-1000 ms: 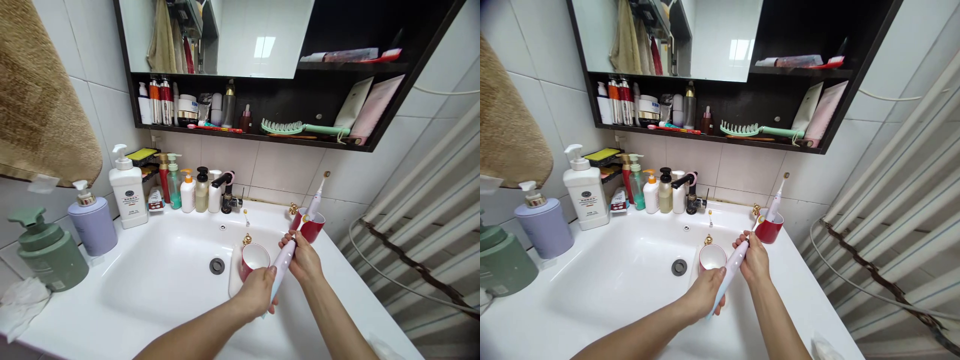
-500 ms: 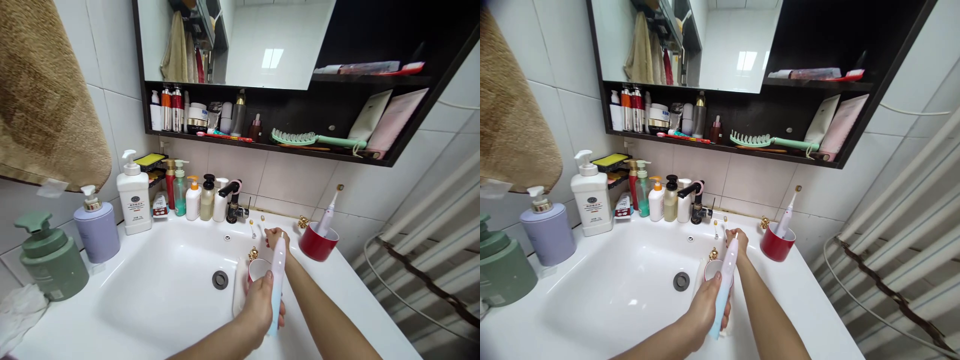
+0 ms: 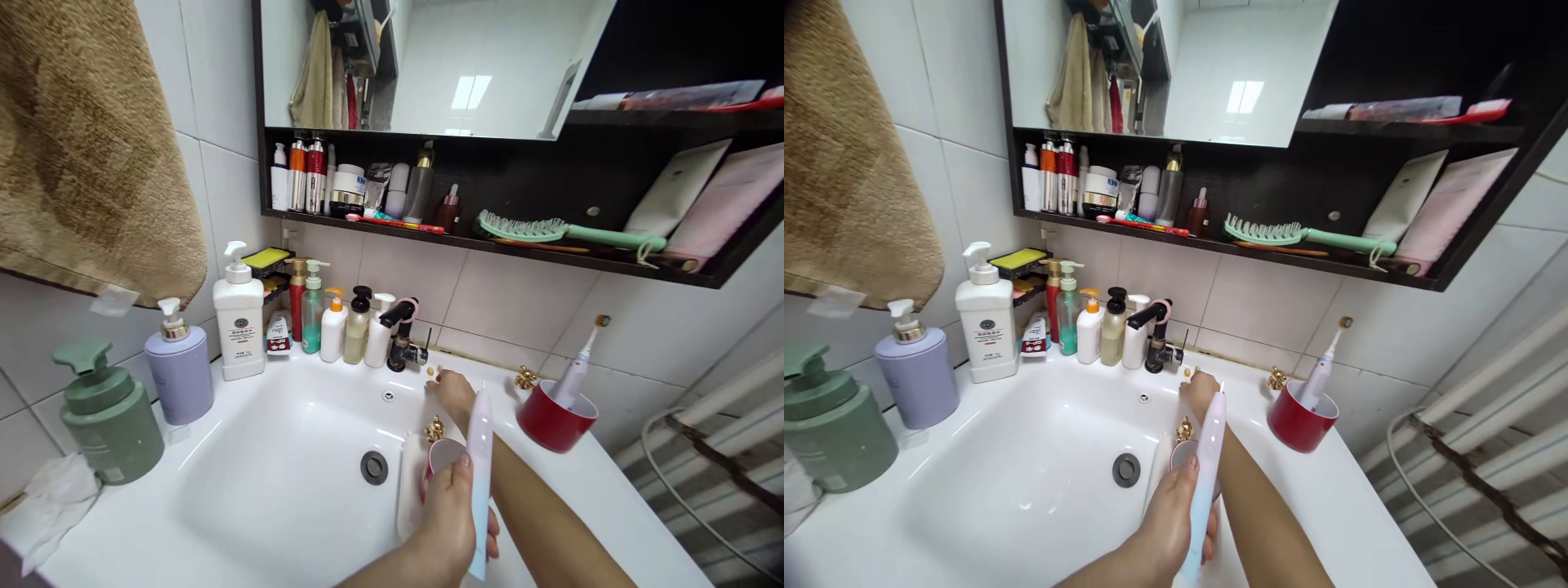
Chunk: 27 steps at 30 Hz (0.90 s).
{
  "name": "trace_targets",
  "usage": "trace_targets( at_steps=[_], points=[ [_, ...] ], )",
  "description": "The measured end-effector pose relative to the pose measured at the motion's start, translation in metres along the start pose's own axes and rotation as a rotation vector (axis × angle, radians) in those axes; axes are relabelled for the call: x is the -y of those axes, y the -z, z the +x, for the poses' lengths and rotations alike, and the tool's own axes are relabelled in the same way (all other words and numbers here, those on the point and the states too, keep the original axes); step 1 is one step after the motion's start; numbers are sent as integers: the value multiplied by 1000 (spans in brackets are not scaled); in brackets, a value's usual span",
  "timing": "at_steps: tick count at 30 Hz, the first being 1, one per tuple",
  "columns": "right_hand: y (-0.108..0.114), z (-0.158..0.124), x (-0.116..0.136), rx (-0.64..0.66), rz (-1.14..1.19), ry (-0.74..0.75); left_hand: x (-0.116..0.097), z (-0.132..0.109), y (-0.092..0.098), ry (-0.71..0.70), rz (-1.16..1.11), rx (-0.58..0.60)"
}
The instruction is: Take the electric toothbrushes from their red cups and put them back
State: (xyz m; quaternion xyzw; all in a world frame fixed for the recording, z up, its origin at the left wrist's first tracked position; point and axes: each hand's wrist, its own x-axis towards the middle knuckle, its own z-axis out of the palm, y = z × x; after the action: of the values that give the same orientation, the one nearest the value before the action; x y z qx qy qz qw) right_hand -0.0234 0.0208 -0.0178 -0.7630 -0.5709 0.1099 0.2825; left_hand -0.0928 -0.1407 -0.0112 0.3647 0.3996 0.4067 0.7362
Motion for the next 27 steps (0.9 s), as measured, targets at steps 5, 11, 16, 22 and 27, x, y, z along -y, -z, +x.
trace_targets(
  at_steps=[5,11,16,22,27],
  points=[
    [6,-18,9,32,136,9,-1,-4,1,-23,67,-37],
    [68,-65,-37,52,529,-55,4,-13,-2,-24,143,59],
    [111,-98,-67,109,1348,-184,21,-16,-3,-18,286,170],
    [120,-103,-64,139,1425,-147,26,-15,-5,-7,364,199],
    [122,-103,-65,103,1417,-157,25,-14,-6,-3,333,225]
  ],
)
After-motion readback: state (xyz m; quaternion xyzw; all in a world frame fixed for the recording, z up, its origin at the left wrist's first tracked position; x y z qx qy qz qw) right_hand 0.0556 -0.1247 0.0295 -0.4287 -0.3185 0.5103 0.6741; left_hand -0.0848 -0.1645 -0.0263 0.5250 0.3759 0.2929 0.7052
